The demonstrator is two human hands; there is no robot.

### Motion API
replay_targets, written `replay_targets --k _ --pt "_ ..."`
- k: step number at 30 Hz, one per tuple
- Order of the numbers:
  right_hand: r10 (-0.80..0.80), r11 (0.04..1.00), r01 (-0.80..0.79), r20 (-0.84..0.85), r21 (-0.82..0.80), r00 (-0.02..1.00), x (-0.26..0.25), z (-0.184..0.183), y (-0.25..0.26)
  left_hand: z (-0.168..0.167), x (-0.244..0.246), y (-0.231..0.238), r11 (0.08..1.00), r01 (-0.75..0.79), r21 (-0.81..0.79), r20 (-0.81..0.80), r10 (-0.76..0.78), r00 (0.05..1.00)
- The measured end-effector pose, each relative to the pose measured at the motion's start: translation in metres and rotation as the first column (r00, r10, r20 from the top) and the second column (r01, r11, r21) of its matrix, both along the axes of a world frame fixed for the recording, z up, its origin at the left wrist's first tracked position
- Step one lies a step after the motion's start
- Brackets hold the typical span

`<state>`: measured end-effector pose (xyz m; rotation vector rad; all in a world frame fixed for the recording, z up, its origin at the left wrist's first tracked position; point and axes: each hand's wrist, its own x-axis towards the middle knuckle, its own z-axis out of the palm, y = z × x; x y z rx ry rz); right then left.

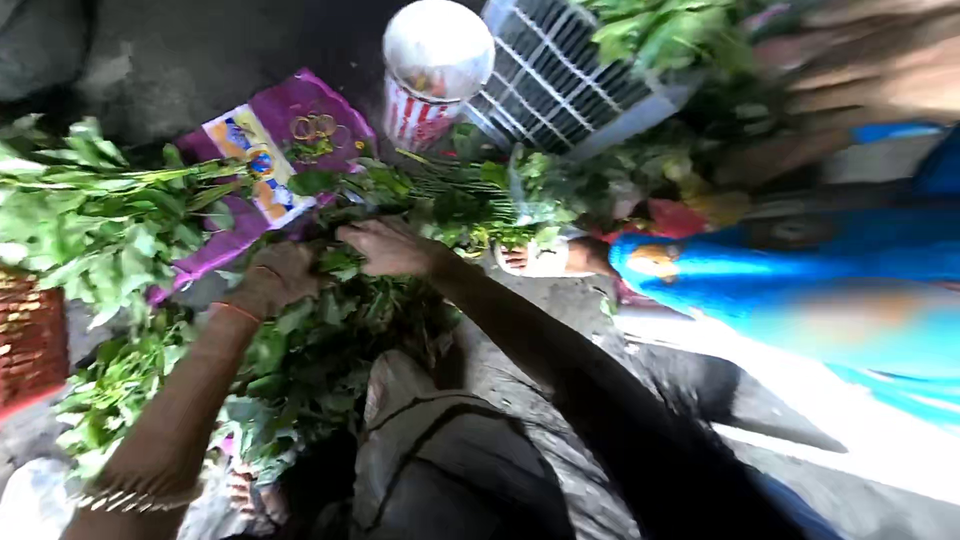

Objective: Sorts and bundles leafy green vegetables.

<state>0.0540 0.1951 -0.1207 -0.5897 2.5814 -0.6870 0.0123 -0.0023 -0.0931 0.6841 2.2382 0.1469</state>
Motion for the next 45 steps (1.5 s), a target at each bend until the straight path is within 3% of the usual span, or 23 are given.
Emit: replay_targets --k 3,6,8,10,11,14,17,19,21,23,26,27,30,32,35,36,39,42,44,45 --pt "-0.043 0.995 0.05 0.08 -0.089 0.996 0.008 0.016 0.012 0.018 -0.001 0.01 0.994 0.044 0.102 -0.026 -0.042 0.999" --pt "-0.11 0.993 0.112 0.063 -0.04 0.992 0.012 0.026 0.009 0.024 0.005 0.013 0.986 -0.033 0.161 0.014 0.031 0.999" --pt "-0.101 0.995 0.101 -0.019 0.024 0.995 0.014 0.023 0.009 0.021 0.01 0.013 0.943 -0.211 0.256 0.262 0.143 0.955" --pt "-0.05 0.998 0.055 -0.093 0.044 0.994 0.016 0.021 0.009 0.013 0.014 0.012 0.852 -0.421 0.31 0.544 0.204 0.814" --pt "-0.027 0.997 0.033 -0.089 0.063 0.996 0.016 0.024 0.008 0.008 0.016 0.012 0.819 -0.475 0.321 0.608 0.207 0.767" --pt "-0.046 0.995 0.048 -0.022 0.087 0.999 0.016 0.03 0.016 -0.007 0.02 0.007 0.808 -0.462 0.366 0.602 0.173 0.779" --pt "-0.245 0.969 0.247 -0.076 0.016 0.966 0.024 0.014 0.065 -0.014 0.015 -0.011 0.793 -0.494 0.356 0.583 0.225 0.781" --pt "-0.495 0.858 0.497 0.048 -0.13 0.868 0.042 0.004 0.092 -0.009 0.012 -0.022 0.697 -0.63 0.344 0.654 0.304 0.693" --pt "-0.61 0.645 0.719 0.39 -0.26 0.689 0.052 0.002 0.09 -0.001 0.012 -0.023 0.62 -0.716 0.319 0.714 0.34 0.612" --pt "-0.474 0.448 0.826 0.693 -0.342 0.544 0.06 -0.001 0.064 0.0 0.018 -0.014 0.619 -0.721 0.311 0.727 0.334 0.6" --pt "-0.308 0.126 0.935 0.883 -0.333 0.356 0.066 -0.002 0.004 -0.013 0.037 0.004 0.669 -0.661 0.339 0.741 0.243 0.626" --pt "-0.292 0.07 0.946 0.9 -0.316 0.322 0.066 -0.003 -0.005 -0.016 0.041 0.005 0.688 -0.645 0.333 0.758 0.212 0.617" --pt "-0.337 -0.004 0.876 0.825 -0.482 0.453 0.063 -0.011 -0.006 -0.019 0.045 -0.009 0.657 -0.669 0.348 0.792 0.177 0.585" --pt "-0.407 -0.023 0.871 0.8 -0.492 0.441 0.064 -0.014 -0.004 -0.013 0.042 -0.012 0.744 -0.591 0.313 0.701 0.239 0.672" --pt "-0.507 0.009 0.936 0.805 -0.353 0.308 0.066 -0.01 -0.003 -0.017 0.043 0.006 0.94 -0.331 0.077 0.317 0.292 0.902" --pt "-0.555 0.056 0.947 0.778 -0.317 0.294 0.067 -0.01 0.001 -0.015 0.044 0.012 0.953 -0.303 -0.018 0.219 0.299 0.929" --pt "-0.715 0.047 0.94 0.646 -0.338 0.269 0.068 -0.011 0.01 -0.009 0.047 0.027 0.96 -0.255 -0.119 0.009 0.258 0.966" --pt "-0.743 0.24 0.891 0.518 -0.385 0.424 0.074 -0.009 0.003 -0.015 0.067 0.036 0.988 -0.152 0.011 -0.192 0.151 0.97" --pt "-0.703 0.304 0.866 0.519 -0.398 0.486 0.071 -0.016 -0.001 -0.031 0.08 0.036 0.972 -0.044 0.232 -0.439 0.145 0.887" --pt "-0.708 0.334 0.85 0.487 -0.408 0.512 0.069 -0.021 0.0 -0.033 0.081 0.036 0.959 -0.011 0.283 -0.483 0.153 0.862"
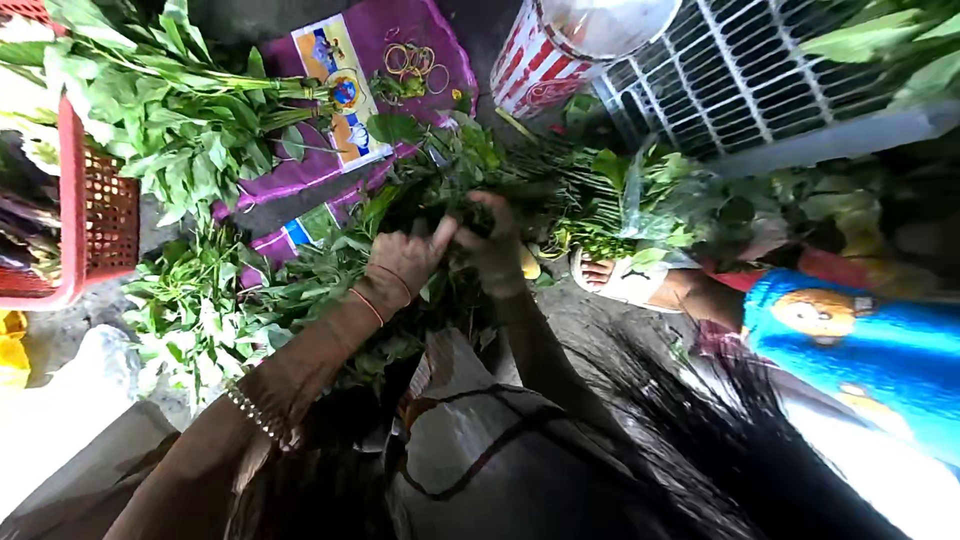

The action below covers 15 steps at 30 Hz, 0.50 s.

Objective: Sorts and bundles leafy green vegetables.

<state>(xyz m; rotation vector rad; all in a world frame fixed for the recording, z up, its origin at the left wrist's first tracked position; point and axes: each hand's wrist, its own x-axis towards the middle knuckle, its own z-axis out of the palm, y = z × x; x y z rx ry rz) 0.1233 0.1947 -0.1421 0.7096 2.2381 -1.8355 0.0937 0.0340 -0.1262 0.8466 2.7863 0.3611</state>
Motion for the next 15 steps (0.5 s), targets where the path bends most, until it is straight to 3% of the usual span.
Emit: replay_targets --k 3,5,7,9,12,15 --pt "0.083 0.969 -0.061 -0.083 0.241 0.993 -0.004 -0.005 0.018 0.006 -0.003 -0.006 1.0 0.023 0.015 -0.012 -0.023 1.0" --pt "0.094 0.89 -0.051 -0.075 0.454 0.993 -0.016 -0.002 0.034 0.015 -0.011 -0.012 0.999 0.009 -0.046 0.014 -0.008 1.0" --pt "0.064 0.857 -0.038 -0.033 0.513 0.997 -0.022 -0.003 0.051 0.021 -0.021 -0.018 0.995 0.012 -0.099 0.063 -0.005 0.998" --pt "-0.012 0.93 0.042 -0.086 0.365 0.996 -0.018 -0.014 0.061 0.018 -0.025 -0.028 0.996 0.049 -0.077 0.059 -0.044 0.997" --pt "-0.205 0.979 0.203 -0.083 -0.037 0.975 -0.012 -0.017 0.053 0.0 -0.027 -0.039 0.996 0.086 -0.026 -0.04 -0.087 0.995" --pt "-0.045 0.998 0.051 -0.113 0.046 0.993 0.0 -0.004 0.026 0.006 -0.028 -0.031 0.998 0.009 -0.068 0.151 0.001 0.989"
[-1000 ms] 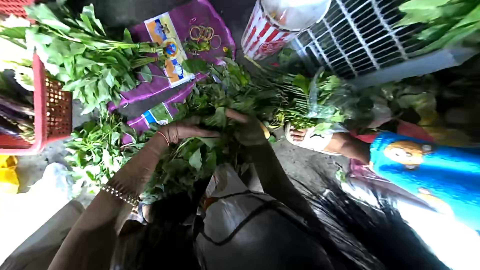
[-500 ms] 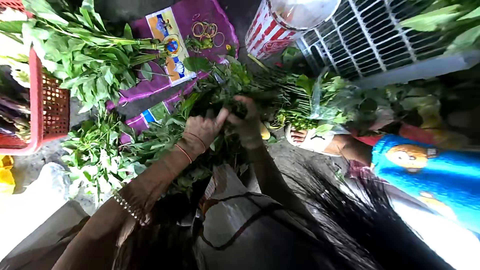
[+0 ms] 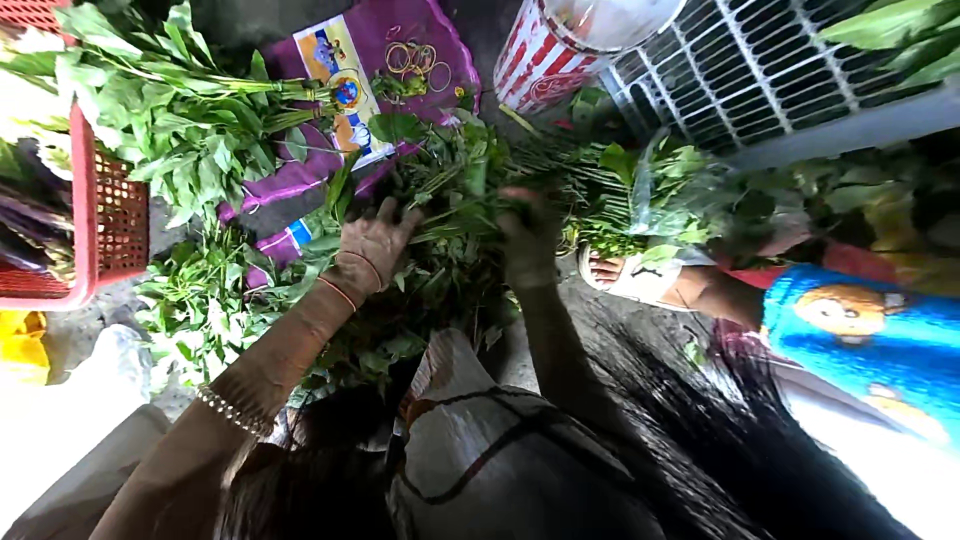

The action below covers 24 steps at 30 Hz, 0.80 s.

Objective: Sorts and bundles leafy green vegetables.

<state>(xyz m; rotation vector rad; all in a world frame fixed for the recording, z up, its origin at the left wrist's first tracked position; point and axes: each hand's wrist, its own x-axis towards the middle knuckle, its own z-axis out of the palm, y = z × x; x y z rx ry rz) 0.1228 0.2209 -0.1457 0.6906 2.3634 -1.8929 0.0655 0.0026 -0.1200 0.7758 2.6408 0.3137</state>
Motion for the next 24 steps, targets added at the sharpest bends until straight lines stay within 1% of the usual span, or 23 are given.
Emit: replay_targets --k 1,2,3,4,6,7,8,9,10,11,12,13,14,15,16,17,18,19,20,21,22,23,24 --pt "0.062 0.998 -0.062 -0.008 0.02 0.998 0.003 0.006 -0.014 0.007 0.0 0.006 0.998 -0.035 -0.043 0.096 0.039 0.995" --pt "0.093 0.996 -0.093 -0.024 0.001 0.995 0.002 0.009 -0.028 0.014 -0.001 0.012 0.996 -0.055 -0.072 0.165 0.066 0.984" --pt "0.109 0.994 -0.11 -0.056 -0.019 0.992 0.0 0.01 -0.038 0.021 -0.002 0.015 0.994 -0.057 -0.09 0.213 0.075 0.974" --pt "0.127 0.992 -0.127 -0.092 0.009 0.988 -0.005 0.009 -0.041 0.026 -0.005 0.016 0.994 -0.047 -0.101 0.255 0.072 0.964" --pt "0.146 0.982 -0.124 -0.152 0.143 0.977 -0.015 0.005 -0.025 0.03 -0.014 0.008 0.995 -0.051 -0.084 0.361 0.078 0.929" --pt "0.134 0.975 -0.103 -0.154 0.196 0.979 -0.018 0.004 -0.011 0.029 -0.019 0.0 0.996 -0.093 -0.008 0.419 0.088 0.904" --pt "0.095 0.973 -0.067 -0.119 0.222 0.988 -0.019 0.003 0.004 0.026 -0.025 -0.011 0.977 -0.184 0.109 0.501 0.106 0.859" --pt "0.066 0.973 -0.052 -0.053 0.225 0.996 -0.018 0.004 0.016 0.022 -0.029 -0.021 0.92 -0.294 0.258 0.577 0.098 0.811" --pt "0.081 0.973 -0.087 0.039 0.214 0.996 -0.015 0.006 0.026 0.018 -0.032 -0.031 0.846 -0.373 0.38 0.643 0.048 0.764" --pt "0.148 0.961 -0.176 0.14 0.213 0.979 -0.012 0.009 0.032 0.019 -0.036 -0.04 0.785 -0.427 0.448 0.698 -0.009 0.716" --pt "0.228 0.933 -0.28 0.23 0.225 0.946 -0.007 0.013 0.032 0.023 -0.038 -0.046 0.748 -0.464 0.475 0.733 -0.044 0.679" --pt "0.28 0.891 -0.362 0.295 0.275 0.914 -0.004 0.019 0.029 0.027 -0.039 -0.05 0.728 -0.489 0.481 0.754 -0.06 0.654" --pt "0.298 0.844 -0.414 0.342 0.343 0.891 -0.004 0.024 0.024 0.028 -0.04 -0.052 0.718 -0.504 0.48 0.77 -0.069 0.635" --pt "0.3 0.806 -0.423 0.329 0.414 0.895 -0.005 0.026 0.019 0.027 -0.04 -0.053 0.708 -0.521 0.477 0.789 -0.084 0.609" --pt "0.3 0.811 -0.381 0.244 0.444 0.922 -0.008 0.028 0.016 0.026 -0.039 -0.052 0.686 -0.55 0.476 0.809 -0.098 0.579" --pt "0.308 0.842 -0.323 0.108 0.432 0.945 -0.012 0.028 0.013 0.026 -0.037 -0.05 0.657 -0.582 0.479 0.823 -0.107 0.558" --pt "0.308 0.899 -0.284 -0.02 0.334 0.951 -0.019 0.03 0.008 0.025 -0.035 -0.048 0.63 -0.611 0.478 0.835 -0.11 0.539" --pt "0.314 0.935 -0.288 -0.111 0.205 0.943 -0.025 0.031 0.005 0.025 -0.034 -0.045 0.624 -0.63 0.462 0.845 -0.096 0.525" --pt "0.341 0.938 -0.324 -0.156 0.123 0.927 -0.03 0.034 0.003 0.025 -0.034 -0.043 0.633 -0.642 0.433 0.856 -0.066 0.512" --pt "0.37 0.926 -0.351 -0.157 0.137 0.916 -0.034 0.036 0.004 0.024 -0.034 -0.042 0.647 -0.649 0.401 0.865 -0.033 0.501" --pt "0.382 0.903 -0.341 -0.126 0.26 0.916 -0.036 0.036 0.006 0.022 -0.034 -0.041 0.658 -0.654 0.373 0.868 0.0 0.496" --pt "0.359 0.84 -0.291 -0.067 0.459 0.931 -0.035 0.036 0.01 0.02 -0.035 -0.042 0.661 -0.659 0.359 0.869 0.019 0.494" --pt "0.304 0.726 -0.238 0.009 0.645 0.953 -0.033 0.038 0.014 0.019 -0.035 -0.043 0.651 -0.671 0.355 0.871 0.03 0.49"
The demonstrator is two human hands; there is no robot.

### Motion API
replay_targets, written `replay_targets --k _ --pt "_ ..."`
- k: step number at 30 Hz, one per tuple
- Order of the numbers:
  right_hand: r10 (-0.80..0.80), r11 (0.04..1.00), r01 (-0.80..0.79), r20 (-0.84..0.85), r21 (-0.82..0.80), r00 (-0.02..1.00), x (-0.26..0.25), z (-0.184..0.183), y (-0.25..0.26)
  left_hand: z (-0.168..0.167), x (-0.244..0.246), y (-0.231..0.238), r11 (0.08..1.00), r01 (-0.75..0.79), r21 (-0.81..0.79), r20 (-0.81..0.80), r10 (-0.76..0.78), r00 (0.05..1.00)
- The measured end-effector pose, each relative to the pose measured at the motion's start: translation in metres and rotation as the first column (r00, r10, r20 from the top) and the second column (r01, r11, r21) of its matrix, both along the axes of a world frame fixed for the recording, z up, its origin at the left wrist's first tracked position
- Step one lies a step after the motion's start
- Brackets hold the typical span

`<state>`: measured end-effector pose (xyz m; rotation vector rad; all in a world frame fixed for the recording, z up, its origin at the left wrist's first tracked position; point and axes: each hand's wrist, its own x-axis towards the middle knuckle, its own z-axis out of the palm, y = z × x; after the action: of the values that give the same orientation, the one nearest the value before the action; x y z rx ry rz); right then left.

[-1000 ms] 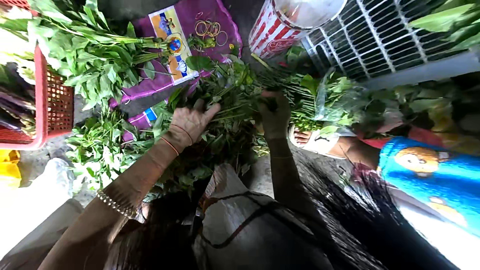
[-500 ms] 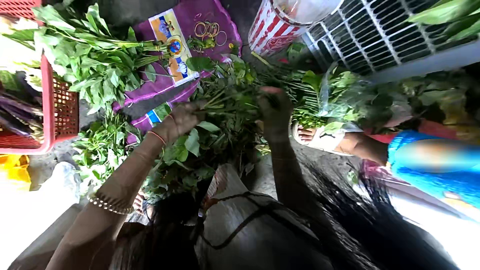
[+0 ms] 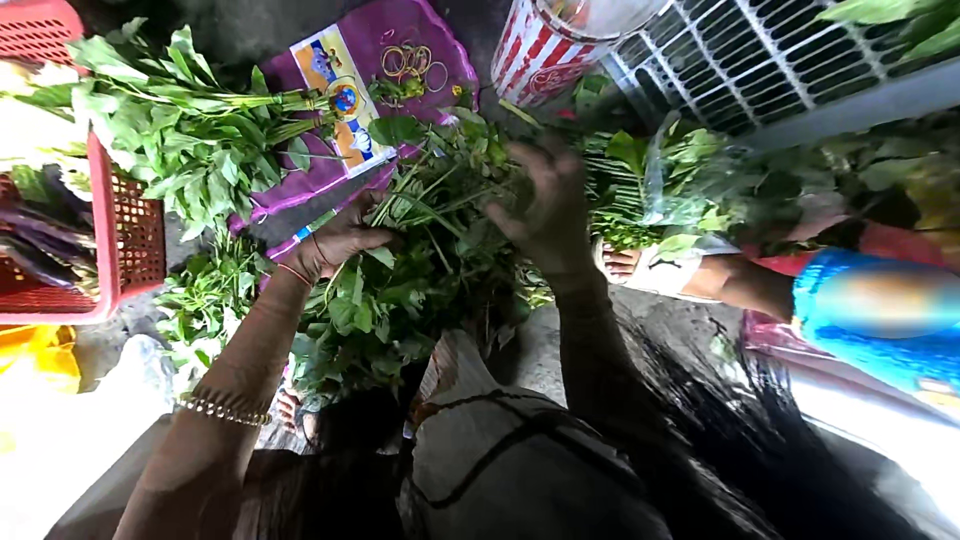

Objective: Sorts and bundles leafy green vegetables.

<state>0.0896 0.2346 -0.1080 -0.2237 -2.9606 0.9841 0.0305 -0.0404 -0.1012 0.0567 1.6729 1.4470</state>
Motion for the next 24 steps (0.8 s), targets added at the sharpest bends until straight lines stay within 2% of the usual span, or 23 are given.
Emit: replay_targets --k 1,2,3,5,8,11,13,15,17,19,21,23,24 --pt "-0.06 0.985 0.055 0.023 0.165 0.998 0.003 0.005 0.004 0.0 0.0 -0.001 1.0 -0.021 0.007 0.0 0.021 1.0" --pt "-0.097 0.967 0.088 0.029 0.239 0.995 0.007 0.011 0.008 0.0 -0.001 -0.001 0.999 -0.032 0.021 -0.005 0.032 0.999" --pt "-0.098 0.968 0.091 0.017 0.233 0.995 0.012 0.019 0.01 -0.001 -0.002 0.0 0.999 -0.034 0.038 -0.012 0.034 0.999" --pt "-0.001 0.999 0.001 -0.005 0.046 1.0 0.018 0.026 0.002 -0.005 -0.002 0.004 0.997 -0.017 0.072 -0.021 0.019 1.0" --pt "0.139 0.944 -0.125 0.024 -0.306 0.99 0.019 0.012 -0.032 -0.007 0.003 0.015 0.988 0.073 0.136 -0.006 -0.073 0.997" --pt "0.135 0.881 -0.119 0.002 -0.458 0.991 0.015 -0.003 -0.044 -0.009 0.008 0.027 0.971 0.201 0.128 -0.026 -0.199 0.98" --pt "0.152 0.828 -0.107 0.038 -0.551 0.988 0.013 -0.002 -0.042 -0.01 0.006 0.025 0.944 0.328 0.024 -0.083 -0.325 0.942" --pt "0.269 0.737 -0.118 0.129 -0.666 0.955 0.015 0.001 -0.043 -0.009 0.007 0.023 0.903 0.421 -0.084 -0.129 -0.429 0.894" --pt "0.316 0.716 -0.116 0.171 -0.689 0.933 0.018 -0.007 -0.047 -0.006 0.01 0.024 0.898 0.432 -0.082 -0.139 -0.44 0.887" --pt "0.237 0.699 -0.072 0.136 -0.712 0.962 0.019 -0.013 -0.048 0.003 0.011 0.026 0.896 0.44 -0.067 -0.097 -0.444 0.891" --pt "0.11 0.615 0.083 0.19 -0.784 0.976 0.017 -0.004 -0.038 0.004 0.013 0.023 0.898 0.432 -0.08 -0.089 -0.438 0.895" --pt "-0.038 0.501 0.257 0.275 -0.827 0.961 0.015 0.003 -0.021 -0.003 0.023 0.007 0.925 0.36 -0.124 -0.195 -0.378 0.905" --pt "-0.077 0.504 0.276 0.276 -0.818 0.958 0.017 0.003 -0.01 -0.006 0.021 0.003 0.93 0.339 -0.145 -0.207 -0.363 0.908"
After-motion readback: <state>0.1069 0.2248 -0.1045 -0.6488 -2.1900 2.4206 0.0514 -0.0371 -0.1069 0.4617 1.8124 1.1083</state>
